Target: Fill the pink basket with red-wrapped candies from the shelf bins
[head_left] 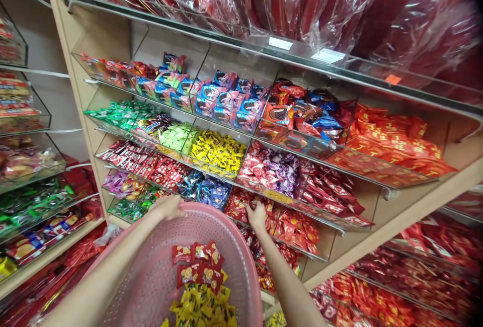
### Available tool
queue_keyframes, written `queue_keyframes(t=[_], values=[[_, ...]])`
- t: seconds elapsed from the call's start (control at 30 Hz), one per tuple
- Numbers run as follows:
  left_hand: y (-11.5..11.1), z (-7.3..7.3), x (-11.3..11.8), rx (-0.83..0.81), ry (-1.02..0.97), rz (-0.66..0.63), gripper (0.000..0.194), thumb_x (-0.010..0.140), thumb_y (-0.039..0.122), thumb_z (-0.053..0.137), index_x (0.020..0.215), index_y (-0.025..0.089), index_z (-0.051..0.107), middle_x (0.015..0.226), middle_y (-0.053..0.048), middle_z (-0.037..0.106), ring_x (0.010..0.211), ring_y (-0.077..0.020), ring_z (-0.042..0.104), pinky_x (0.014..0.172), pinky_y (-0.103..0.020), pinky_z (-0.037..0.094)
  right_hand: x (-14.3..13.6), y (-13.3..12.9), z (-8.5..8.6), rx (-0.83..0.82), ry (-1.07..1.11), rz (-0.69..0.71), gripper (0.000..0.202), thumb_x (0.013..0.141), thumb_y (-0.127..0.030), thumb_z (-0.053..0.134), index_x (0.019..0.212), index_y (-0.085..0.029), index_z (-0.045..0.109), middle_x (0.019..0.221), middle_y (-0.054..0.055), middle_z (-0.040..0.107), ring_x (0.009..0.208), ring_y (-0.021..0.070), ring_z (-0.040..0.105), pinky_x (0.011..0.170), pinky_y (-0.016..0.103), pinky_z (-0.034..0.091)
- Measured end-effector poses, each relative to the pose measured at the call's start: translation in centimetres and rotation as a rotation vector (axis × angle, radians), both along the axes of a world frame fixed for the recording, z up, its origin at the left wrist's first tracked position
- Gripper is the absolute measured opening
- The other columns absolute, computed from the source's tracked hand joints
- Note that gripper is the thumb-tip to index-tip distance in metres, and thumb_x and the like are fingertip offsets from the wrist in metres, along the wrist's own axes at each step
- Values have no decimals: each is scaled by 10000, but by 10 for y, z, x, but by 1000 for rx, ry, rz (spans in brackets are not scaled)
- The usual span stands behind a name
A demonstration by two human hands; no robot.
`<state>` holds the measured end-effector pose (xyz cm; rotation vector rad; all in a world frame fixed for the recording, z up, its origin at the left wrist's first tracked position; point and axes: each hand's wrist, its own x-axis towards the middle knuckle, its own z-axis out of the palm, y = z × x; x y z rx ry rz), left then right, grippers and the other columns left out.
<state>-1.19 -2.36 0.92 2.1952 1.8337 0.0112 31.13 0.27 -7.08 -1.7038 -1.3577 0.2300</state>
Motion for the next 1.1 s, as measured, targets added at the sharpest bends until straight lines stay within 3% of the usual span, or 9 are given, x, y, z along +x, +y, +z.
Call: queue_keyframes(t=[0.17,0.37,0.57,0.67,0.73,0.8,0.9,0.97,1.1], values=[[-3,4,-3,-9,20,22,364,622,537,554,836,257,646,887,-61,664,848,-265,610,659,-299,435,-1,9,-7,-58,68,63,215,667,-377,533,567,-187,547,556,46,596,530,183,554,533,268,386],[-5,3,-9,-11,31,16,381,632,557,536,835,251,641,874,-56,662,836,-251,610,649,-283,428,-4,1,4,-5,177,94,264,672,-414,511,638,-162,583,644,63,637,595,172,566,591,265,414],[-6,1,-12,-8,26,30,405,615,570,547,839,246,643,900,-59,657,829,-256,607,651,-292,426,-6,-46,47,98,304,131,342,703,-474,538,764,-141,583,691,39,607,620,136,526,615,250,418],[-6,0,-10,-24,25,35,403,619,566,546,850,250,641,892,-60,657,840,-259,604,654,-293,426,-26,-79,67,138,481,180,310,700,-451,582,775,-150,581,666,7,577,584,111,484,572,229,394],[-5,-1,-7,-27,21,30,409,617,570,548,856,252,641,881,-60,659,836,-254,604,645,-285,425,-49,-95,70,76,565,276,292,699,-442,591,766,-158,582,630,-12,552,537,95,446,517,214,361],[-5,-1,-5,-23,18,15,413,617,578,548,855,254,643,876,-57,660,823,-246,606,637,-278,424,-75,-104,61,-40,631,395,272,688,-428,606,736,-161,585,583,-32,517,495,80,405,475,203,325],[-7,1,-1,-18,24,3,396,629,572,543,857,265,646,884,-48,661,821,-238,605,633,-271,423,-112,-104,32,-253,742,490,271,645,-429,627,665,-166,566,500,-61,455,429,66,350,427,201,286],[-9,4,0,-17,31,4,389,635,566,539,862,270,647,890,-44,662,826,-234,604,630,-266,422,-132,-99,10,-371,794,453,269,602,-421,638,629,-172,540,470,-75,425,396,59,333,398,197,266],[-13,8,-1,-9,41,6,429,638,598,516,876,265,647,895,-52,663,830,-240,603,635,-272,424,-158,-92,-20,-447,775,428,238,613,-404,600,601,-180,521,411,-77,401,345,70,339,353,198,251]])
